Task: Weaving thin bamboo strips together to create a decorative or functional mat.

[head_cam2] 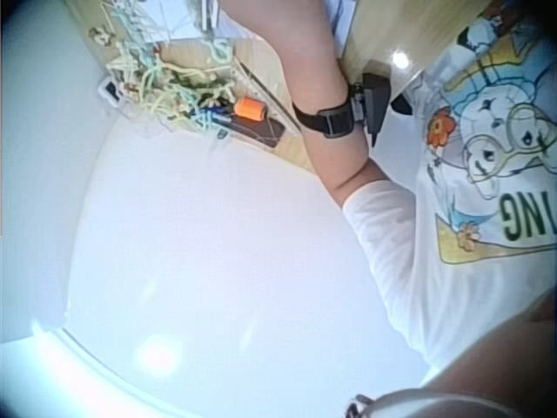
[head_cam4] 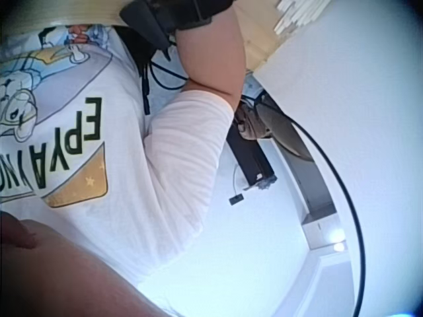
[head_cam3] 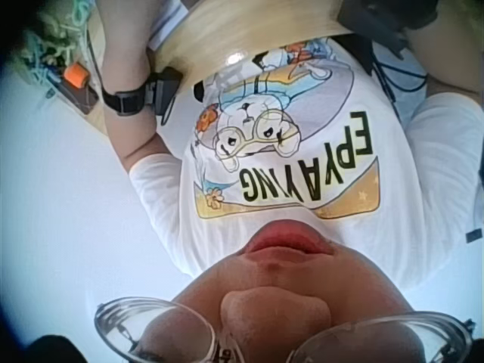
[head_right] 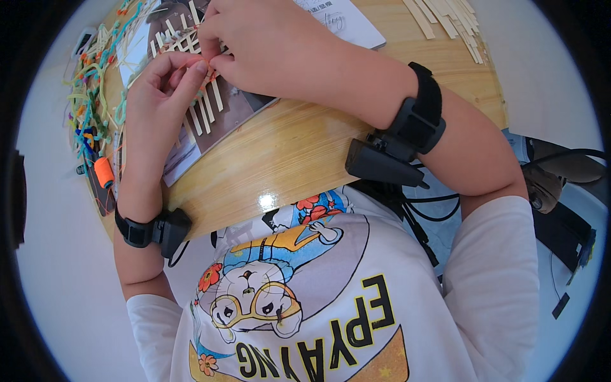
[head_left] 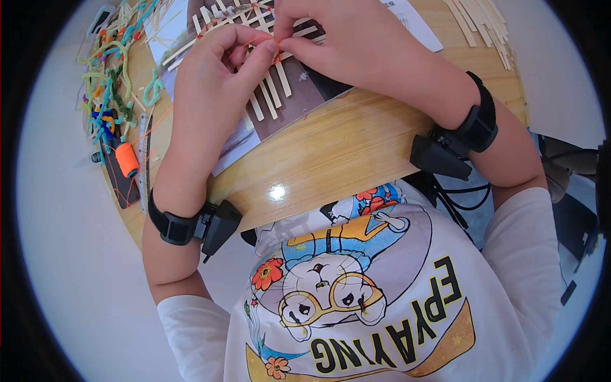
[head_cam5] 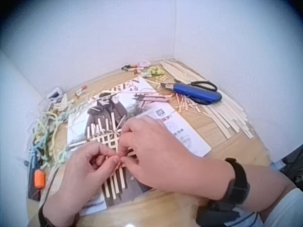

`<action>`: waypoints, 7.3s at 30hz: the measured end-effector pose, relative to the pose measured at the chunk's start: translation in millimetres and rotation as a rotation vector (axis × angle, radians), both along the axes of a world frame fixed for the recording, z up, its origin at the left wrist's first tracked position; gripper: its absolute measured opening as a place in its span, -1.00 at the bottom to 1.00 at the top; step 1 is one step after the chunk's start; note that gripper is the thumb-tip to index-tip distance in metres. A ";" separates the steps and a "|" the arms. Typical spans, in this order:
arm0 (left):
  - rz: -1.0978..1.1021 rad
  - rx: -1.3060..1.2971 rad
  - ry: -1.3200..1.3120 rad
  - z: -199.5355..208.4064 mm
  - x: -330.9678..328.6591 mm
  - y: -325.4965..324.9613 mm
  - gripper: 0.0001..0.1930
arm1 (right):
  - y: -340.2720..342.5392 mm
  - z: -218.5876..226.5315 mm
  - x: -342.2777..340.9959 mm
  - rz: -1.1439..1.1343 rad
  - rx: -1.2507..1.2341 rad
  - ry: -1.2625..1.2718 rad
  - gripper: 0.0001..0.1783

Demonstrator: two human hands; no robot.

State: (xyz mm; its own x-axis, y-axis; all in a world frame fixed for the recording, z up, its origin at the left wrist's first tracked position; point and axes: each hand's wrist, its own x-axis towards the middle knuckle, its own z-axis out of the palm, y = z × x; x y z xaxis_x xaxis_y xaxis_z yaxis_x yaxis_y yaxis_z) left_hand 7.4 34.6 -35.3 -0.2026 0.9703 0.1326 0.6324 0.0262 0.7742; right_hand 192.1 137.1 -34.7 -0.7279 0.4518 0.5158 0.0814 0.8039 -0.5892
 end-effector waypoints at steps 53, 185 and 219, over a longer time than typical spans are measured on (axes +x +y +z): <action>0.038 0.003 0.495 24.9 -23.7 -8.8 -0.70 | 11.3 24.7 8.2 0.010 -0.305 -0.219 -0.84; -0.199 0.289 0.364 31.7 4.6 -17.2 -0.83 | 6.9 27.7 1.4 0.249 -0.941 -0.283 -0.88; -0.044 -0.122 -0.147 15.7 6.8 -16.1 -0.74 | 14.6 9.1 -2.9 0.333 -1.087 -0.207 -0.92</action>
State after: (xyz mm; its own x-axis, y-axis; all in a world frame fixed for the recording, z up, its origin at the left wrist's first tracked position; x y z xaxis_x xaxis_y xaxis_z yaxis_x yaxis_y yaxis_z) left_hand 14.2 18.5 -19.7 -0.1682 0.9856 -0.0142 0.5157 0.1003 0.8509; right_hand 189.2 151.6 -25.5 -0.9197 0.3537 -0.1705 0.1363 -0.1198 -0.9834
